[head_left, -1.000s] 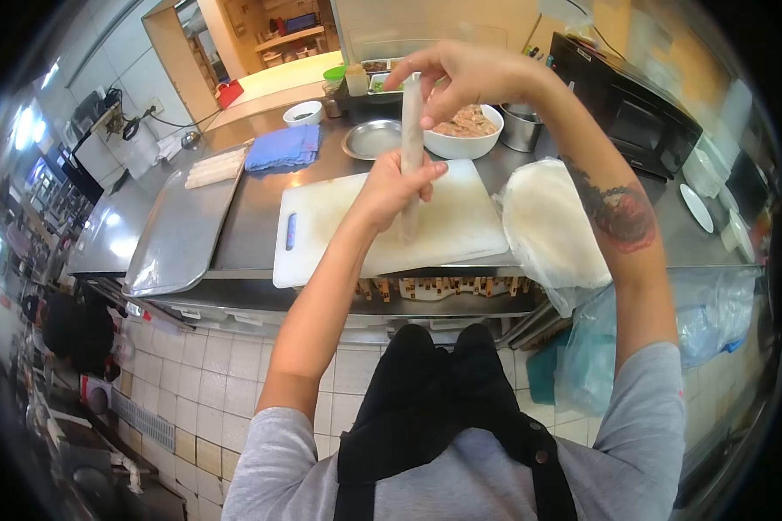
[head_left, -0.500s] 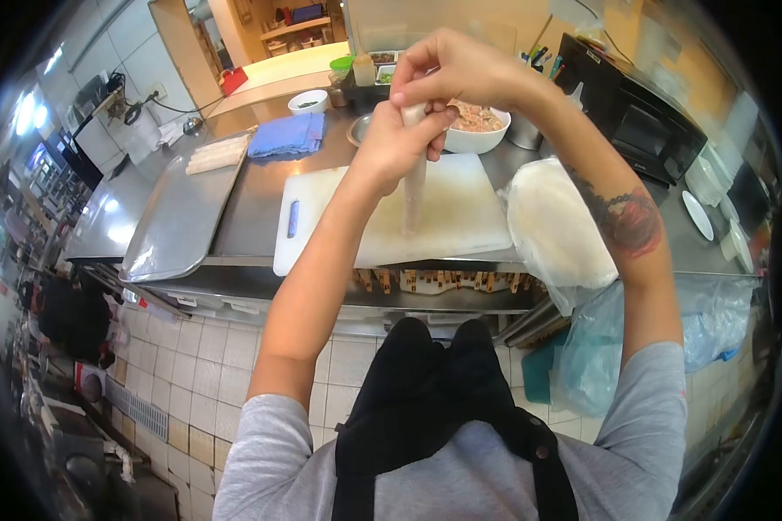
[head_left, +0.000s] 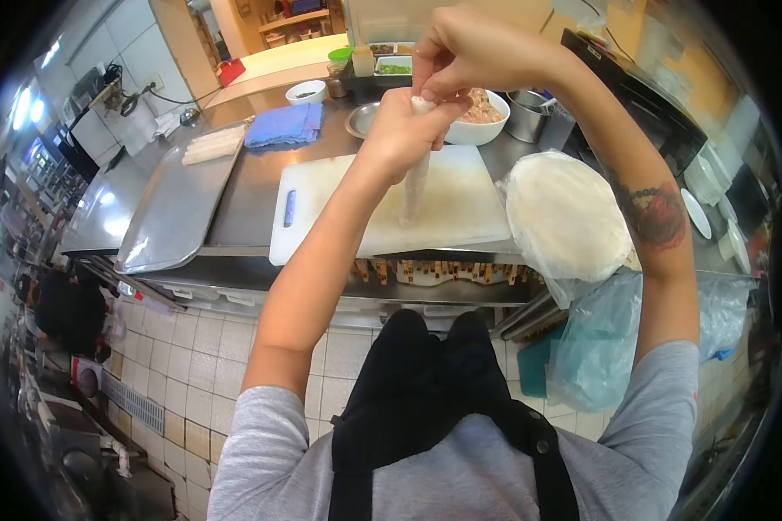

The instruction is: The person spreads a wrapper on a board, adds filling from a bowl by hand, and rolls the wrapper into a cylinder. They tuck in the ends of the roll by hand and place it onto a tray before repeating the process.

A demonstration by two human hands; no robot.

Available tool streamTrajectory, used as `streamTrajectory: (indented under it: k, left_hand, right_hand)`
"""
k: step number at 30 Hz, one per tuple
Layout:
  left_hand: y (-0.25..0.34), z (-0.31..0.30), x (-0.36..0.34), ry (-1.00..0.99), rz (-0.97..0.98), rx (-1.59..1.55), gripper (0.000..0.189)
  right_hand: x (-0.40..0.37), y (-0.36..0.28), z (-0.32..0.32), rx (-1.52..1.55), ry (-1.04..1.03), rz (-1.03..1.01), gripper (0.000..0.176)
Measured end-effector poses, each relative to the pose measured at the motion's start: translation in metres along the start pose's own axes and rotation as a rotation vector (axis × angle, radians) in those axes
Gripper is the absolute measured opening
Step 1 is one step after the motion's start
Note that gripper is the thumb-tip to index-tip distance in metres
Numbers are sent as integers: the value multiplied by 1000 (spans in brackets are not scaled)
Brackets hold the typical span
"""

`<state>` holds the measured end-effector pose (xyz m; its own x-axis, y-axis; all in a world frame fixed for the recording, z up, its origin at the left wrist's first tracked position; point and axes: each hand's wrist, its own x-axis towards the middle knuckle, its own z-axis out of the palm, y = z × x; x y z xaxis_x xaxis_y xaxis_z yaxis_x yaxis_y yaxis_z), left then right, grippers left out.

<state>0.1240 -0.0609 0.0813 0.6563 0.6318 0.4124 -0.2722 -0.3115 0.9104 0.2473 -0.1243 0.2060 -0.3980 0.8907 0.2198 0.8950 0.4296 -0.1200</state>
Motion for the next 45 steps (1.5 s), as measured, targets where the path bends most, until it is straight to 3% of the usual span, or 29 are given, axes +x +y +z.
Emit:
streamTrajectory:
  k: [6, 12, 15, 16, 18, 19, 22, 30, 39, 42, 44, 45]
  left_hand:
    - [8, 10, -4, -15, 6, 116, 25]
    - [4, 10, -1, -22, 21, 153, 25]
    - [5, 10, -3, -36, 28, 146, 24]
    - [7, 9, -4, -44, 27, 157, 24]
    - [0, 2, 0, -75, 21, 111, 23]
    - [0, 1, 1, -107, 13, 64, 23]
    - [2, -2, 1, -106, -3, -11, 23]
    - [5, -2, 3, -144, -33, 0, 23]
    - [2, -4, 6, -136, -40, 39, 24]
    - [2, -17, 7, -79, -25, -67, 26]
    - [9, -27, 4, 20, -25, -271, 38]
    - [7, -35, 5, 23, -19, -268, 38]
  right_hand:
    - [16, 2, 3, 193, -231, 326, 19]
    - [17, -18, -13, -143, -291, 340, 28]
    - [19, 0, 5, 14, -235, 391, 17]
    - [19, 11, 10, 11, -232, 391, 17]
    - [15, 33, 16, 442, -307, 390, 17]
    - [9, 34, 18, 439, -305, 387, 17]
    - [-10, 41, 24, 651, -84, 181, 14]
    - [-12, 47, 30, 644, -1, 63, 15]
    - [2, 32, 23, 421, -144, 277, 14]
    - [-2, 42, 49, 623, -30, 114, 17]
    - [-6, 49, 93, 1401, 373, 195, 29]
    - [-10, 59, 113, 1382, 176, 230, 40]
